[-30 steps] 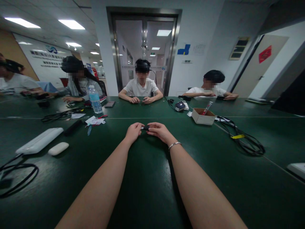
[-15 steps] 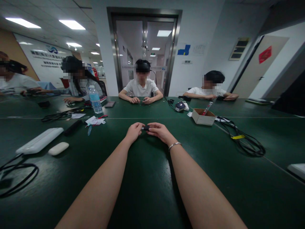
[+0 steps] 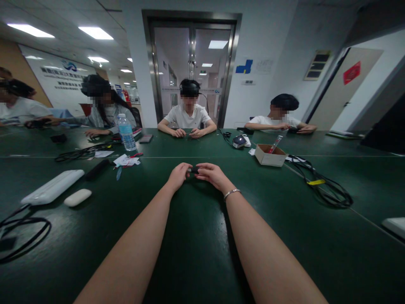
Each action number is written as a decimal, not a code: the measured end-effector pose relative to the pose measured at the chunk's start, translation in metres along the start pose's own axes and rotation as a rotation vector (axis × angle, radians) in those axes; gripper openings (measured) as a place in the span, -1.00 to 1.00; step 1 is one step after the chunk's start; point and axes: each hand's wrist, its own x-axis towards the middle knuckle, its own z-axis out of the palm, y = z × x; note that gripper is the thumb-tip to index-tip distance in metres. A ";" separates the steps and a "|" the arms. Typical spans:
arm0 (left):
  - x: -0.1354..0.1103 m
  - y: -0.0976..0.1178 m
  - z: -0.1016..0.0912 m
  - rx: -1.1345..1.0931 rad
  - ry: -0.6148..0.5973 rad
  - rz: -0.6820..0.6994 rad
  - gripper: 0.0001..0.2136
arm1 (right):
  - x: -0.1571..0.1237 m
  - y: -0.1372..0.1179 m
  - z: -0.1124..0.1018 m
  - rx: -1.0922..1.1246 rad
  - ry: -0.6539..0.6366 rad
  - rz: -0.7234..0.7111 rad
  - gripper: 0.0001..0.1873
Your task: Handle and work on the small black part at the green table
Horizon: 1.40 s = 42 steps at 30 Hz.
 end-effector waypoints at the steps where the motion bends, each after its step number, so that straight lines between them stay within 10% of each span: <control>1: 0.000 -0.001 0.000 0.016 -0.001 0.025 -0.72 | 0.000 0.000 0.000 -0.003 -0.002 0.000 -0.79; 42: 0.002 -0.004 -0.001 -0.035 0.035 0.030 -0.74 | -0.001 -0.001 0.000 0.007 -0.003 0.000 -0.79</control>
